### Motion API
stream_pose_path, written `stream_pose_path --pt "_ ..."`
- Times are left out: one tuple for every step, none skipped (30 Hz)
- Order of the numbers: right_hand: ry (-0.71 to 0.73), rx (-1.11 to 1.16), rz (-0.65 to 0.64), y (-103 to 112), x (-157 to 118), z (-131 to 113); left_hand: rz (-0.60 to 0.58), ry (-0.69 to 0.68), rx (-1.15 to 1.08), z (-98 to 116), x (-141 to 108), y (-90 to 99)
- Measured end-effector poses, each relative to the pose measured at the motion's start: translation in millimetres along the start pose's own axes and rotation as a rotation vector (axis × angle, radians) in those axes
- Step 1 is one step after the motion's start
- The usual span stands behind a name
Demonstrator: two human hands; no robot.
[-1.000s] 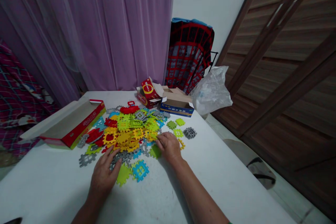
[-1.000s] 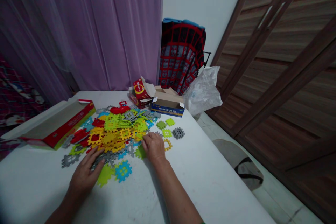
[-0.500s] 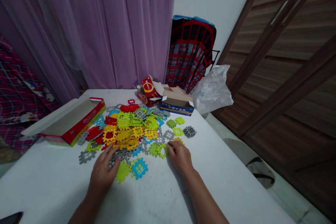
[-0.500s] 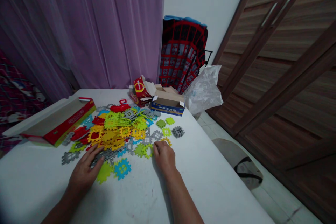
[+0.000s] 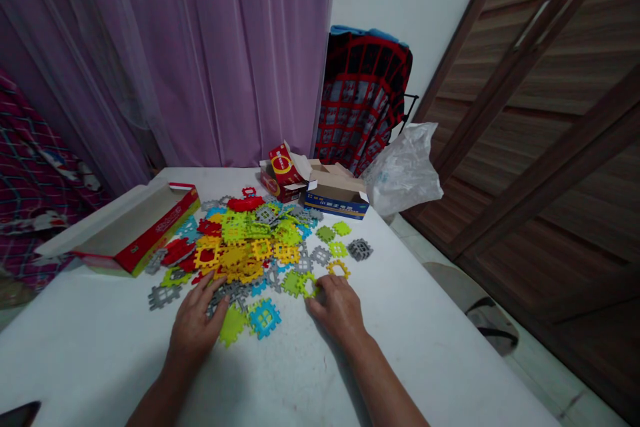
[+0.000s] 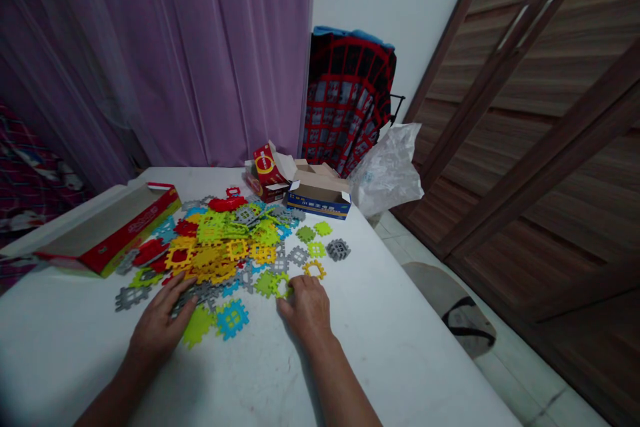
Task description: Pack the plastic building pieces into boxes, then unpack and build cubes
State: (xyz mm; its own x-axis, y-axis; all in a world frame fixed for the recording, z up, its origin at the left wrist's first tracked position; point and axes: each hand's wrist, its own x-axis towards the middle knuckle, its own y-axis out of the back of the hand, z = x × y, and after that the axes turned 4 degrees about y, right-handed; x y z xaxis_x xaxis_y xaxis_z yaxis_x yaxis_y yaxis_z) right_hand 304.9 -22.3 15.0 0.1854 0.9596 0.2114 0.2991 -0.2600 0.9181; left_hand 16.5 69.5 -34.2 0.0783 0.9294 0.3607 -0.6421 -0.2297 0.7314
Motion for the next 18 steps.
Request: stream_pose_path --pt "-0.003 0.002 0.003 -0.9 -0.5 -0.1 -0.003 -0.001 0.001 0.3 0.2 0.3" --pt "-0.006 0.006 0.006 -2.0 -1.1 0.1 -0.004 -0.002 0.002 0.4 0.4 0.4" --pt "-0.01 0.012 0.012 -3.3 -1.6 0.6 -0.004 -0.002 0.004 0.5 0.6 0.3" --pt "-0.014 0.019 0.023 -4.4 -1.7 1.6 -0.002 -0.002 0.005 0.4 0.7 0.2" --pt "-0.019 0.026 0.039 -5.1 -1.2 3.2 0.002 -0.002 0.005 0.2 0.7 -0.1" --pt "-0.023 0.033 0.063 -5.1 0.2 5.6 0.004 -0.003 0.003 0.0 0.7 -0.4" --pt "-0.031 0.033 0.092 -4.1 2.7 8.7 0.005 -0.002 0.002 -0.1 0.6 -0.7" --pt "-0.044 0.026 0.122 -2.0 6.4 12.5 0.008 0.001 0.001 -0.3 0.4 -1.0" --pt "-0.066 0.01 0.147 1.3 11.2 16.8 0.011 0.003 0.0 -0.4 0.3 -1.3" --pt "-0.094 -0.013 0.165 5.6 16.9 21.3 0.013 0.005 -0.001 -0.4 0.1 -1.6" --pt "-0.126 -0.042 0.174 10.5 23.4 25.9 0.014 0.006 -0.002 -0.6 0.0 -1.8" --pt "-0.157 -0.072 0.174 15.8 30.1 30.0 0.015 0.006 -0.004 -0.8 -0.1 -2.1" --pt "-0.183 -0.102 0.167 21.1 36.9 33.6 0.015 0.006 -0.005 -1.1 -0.1 -2.4" --pt "-0.204 -0.13 0.154 26.0 43.2 36.6 0.015 0.004 -0.005 -1.6 -0.1 -2.7" --pt "-0.219 -0.157 0.14 30.2 48.9 38.9 0.016 0.003 -0.004 -2.3 -0.1 -3.2" --pt "-0.231 -0.184 0.127 33.5 53.7 40.6 0.02 0.005 -0.003 -3.1 0.0 -3.7" --pt "-0.239 -0.208 0.115 35.9 57.3 41.9 0.024 0.006 -0.001 -3.9 0.0 -4.2" --pt "-0.246 -0.229 0.106 37.3 59.8 43.0 0.025 0.004 0.0 -4.7 0.1 -4.7"
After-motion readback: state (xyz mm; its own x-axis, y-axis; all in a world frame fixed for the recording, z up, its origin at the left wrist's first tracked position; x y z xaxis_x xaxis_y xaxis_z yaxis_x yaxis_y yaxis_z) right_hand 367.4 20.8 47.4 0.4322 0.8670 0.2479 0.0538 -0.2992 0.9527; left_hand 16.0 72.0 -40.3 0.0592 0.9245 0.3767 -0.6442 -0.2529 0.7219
